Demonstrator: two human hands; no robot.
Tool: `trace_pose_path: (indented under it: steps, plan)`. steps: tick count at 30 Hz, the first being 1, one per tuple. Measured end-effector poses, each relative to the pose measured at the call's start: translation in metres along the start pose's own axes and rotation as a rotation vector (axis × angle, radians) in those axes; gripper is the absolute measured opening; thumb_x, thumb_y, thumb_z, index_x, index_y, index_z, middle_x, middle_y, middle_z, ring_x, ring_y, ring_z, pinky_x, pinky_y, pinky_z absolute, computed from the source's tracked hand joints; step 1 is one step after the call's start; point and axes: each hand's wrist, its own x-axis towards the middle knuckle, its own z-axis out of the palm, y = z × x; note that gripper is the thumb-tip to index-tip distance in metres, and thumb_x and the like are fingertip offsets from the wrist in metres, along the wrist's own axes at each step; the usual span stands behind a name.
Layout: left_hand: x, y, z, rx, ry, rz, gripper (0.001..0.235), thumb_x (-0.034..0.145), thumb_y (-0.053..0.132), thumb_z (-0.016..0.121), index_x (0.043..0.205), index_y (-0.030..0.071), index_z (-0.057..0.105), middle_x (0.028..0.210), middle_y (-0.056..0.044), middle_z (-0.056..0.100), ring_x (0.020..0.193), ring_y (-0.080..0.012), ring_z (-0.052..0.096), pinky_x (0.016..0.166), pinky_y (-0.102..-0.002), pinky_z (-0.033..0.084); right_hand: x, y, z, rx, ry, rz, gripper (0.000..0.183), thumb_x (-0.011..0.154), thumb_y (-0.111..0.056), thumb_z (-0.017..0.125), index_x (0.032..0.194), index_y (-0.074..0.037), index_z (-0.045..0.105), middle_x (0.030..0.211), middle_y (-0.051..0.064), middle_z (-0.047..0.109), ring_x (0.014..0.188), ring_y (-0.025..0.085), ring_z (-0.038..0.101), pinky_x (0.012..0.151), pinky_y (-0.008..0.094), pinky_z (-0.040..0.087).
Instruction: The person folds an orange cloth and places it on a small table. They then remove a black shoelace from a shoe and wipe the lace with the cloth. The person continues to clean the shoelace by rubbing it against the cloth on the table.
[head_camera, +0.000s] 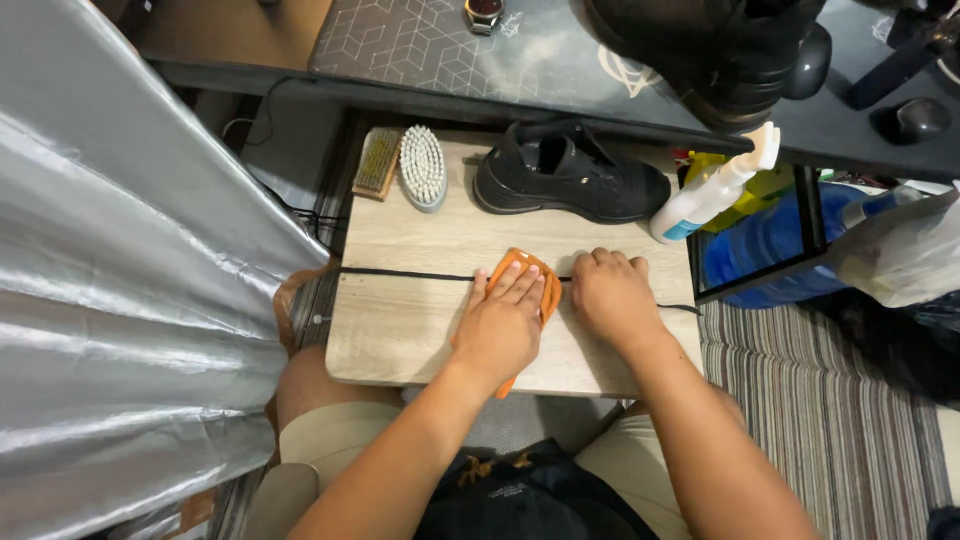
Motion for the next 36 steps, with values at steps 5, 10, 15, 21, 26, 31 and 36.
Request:
trace_pose_path:
  steps: [5, 10, 15, 21, 26, 31, 36]
  plan:
    - [-0.004, -0.004, -0.002, -0.031, 0.021, -0.016, 0.052, 0.089, 0.018, 0.056, 0.138, 0.004, 0.061, 0.152, -0.008, 0.054, 0.147, -0.024, 0.04, 0.121, -0.061, 0.019, -0.008, 0.024, -0.002, -0.009, 0.04, 0.006, 0.013, 0.089, -0.018, 0.061, 0.093, -0.008, 0.068, 0.097, 0.01, 0.069, 0.098, 0.032, 0.065, 0.087, 0.052, 0.043]
    - [-0.007, -0.005, 0.0, -0.019, 0.042, -0.001, 0.052, 0.09, 0.019, 0.056, 0.14, 0.004, 0.06, 0.152, -0.008, 0.054, 0.148, -0.0241, 0.039, 0.121, -0.061, 0.018, -0.017, 0.033, -0.008, 0.051, 0.061, 0.043, 0.013, 0.09, -0.018, 0.061, 0.093, -0.01, 0.07, 0.098, 0.009, 0.069, 0.099, 0.032, 0.065, 0.087, 0.05, 0.042]
    - [-0.008, -0.007, 0.005, 0.006, 0.052, 0.004, 0.051, 0.092, 0.021, 0.055, 0.14, 0.004, 0.059, 0.152, -0.007, 0.053, 0.148, -0.0246, 0.038, 0.121, -0.063, 0.016, -0.03, 0.012, -0.012, 0.041, 0.121, 0.012, 0.028, 0.085, -0.014, 0.061, 0.111, -0.013, 0.072, 0.112, 0.009, 0.07, 0.108, 0.03, 0.064, 0.091, 0.05, 0.042]
    - [-0.01, -0.005, -0.004, 0.005, 0.022, 0.021, 0.055, 0.089, 0.02, 0.055, 0.142, 0.003, 0.056, 0.154, -0.009, 0.049, 0.148, -0.0271, 0.037, 0.12, -0.064, 0.013, -0.048, -0.042, -0.007, 0.242, 0.212, -0.082, 0.048, 0.085, -0.012, 0.058, 0.131, -0.001, 0.061, 0.135, 0.014, 0.064, 0.126, 0.031, 0.06, 0.104, 0.049, 0.041]
    - [-0.008, -0.002, -0.01, -0.011, 0.015, 0.016, 0.055, 0.09, 0.019, 0.055, 0.143, 0.003, 0.056, 0.155, -0.009, 0.049, 0.149, -0.0269, 0.036, 0.121, -0.063, 0.014, -0.05, -0.052, 0.004, 0.273, 0.254, -0.068, 0.057, 0.087, -0.012, 0.058, 0.14, 0.007, 0.05, 0.136, 0.024, 0.061, 0.13, 0.038, 0.056, 0.11, 0.054, 0.038]
    - [-0.009, -0.005, -0.005, -0.031, 0.008, -0.005, 0.055, 0.09, 0.018, 0.054, 0.143, 0.004, 0.056, 0.155, -0.009, 0.049, 0.149, -0.0262, 0.036, 0.122, -0.061, 0.017, -0.049, -0.041, 0.006, 0.271, 0.215, -0.03, 0.055, 0.091, -0.017, 0.059, 0.139, 0.008, 0.046, 0.135, 0.026, 0.061, 0.129, 0.039, 0.057, 0.112, 0.055, 0.037]
    - [-0.008, -0.006, -0.006, -0.027, 0.03, -0.011, 0.057, 0.087, 0.019, 0.056, 0.141, 0.004, 0.058, 0.154, -0.009, 0.051, 0.148, -0.0261, 0.037, 0.12, -0.06, 0.021, -0.048, -0.035, -0.001, 0.288, 0.167, 0.021, 0.051, 0.094, -0.019, 0.059, 0.138, 0.005, 0.048, 0.133, 0.023, 0.062, 0.128, 0.037, 0.059, 0.113, 0.057, 0.037]
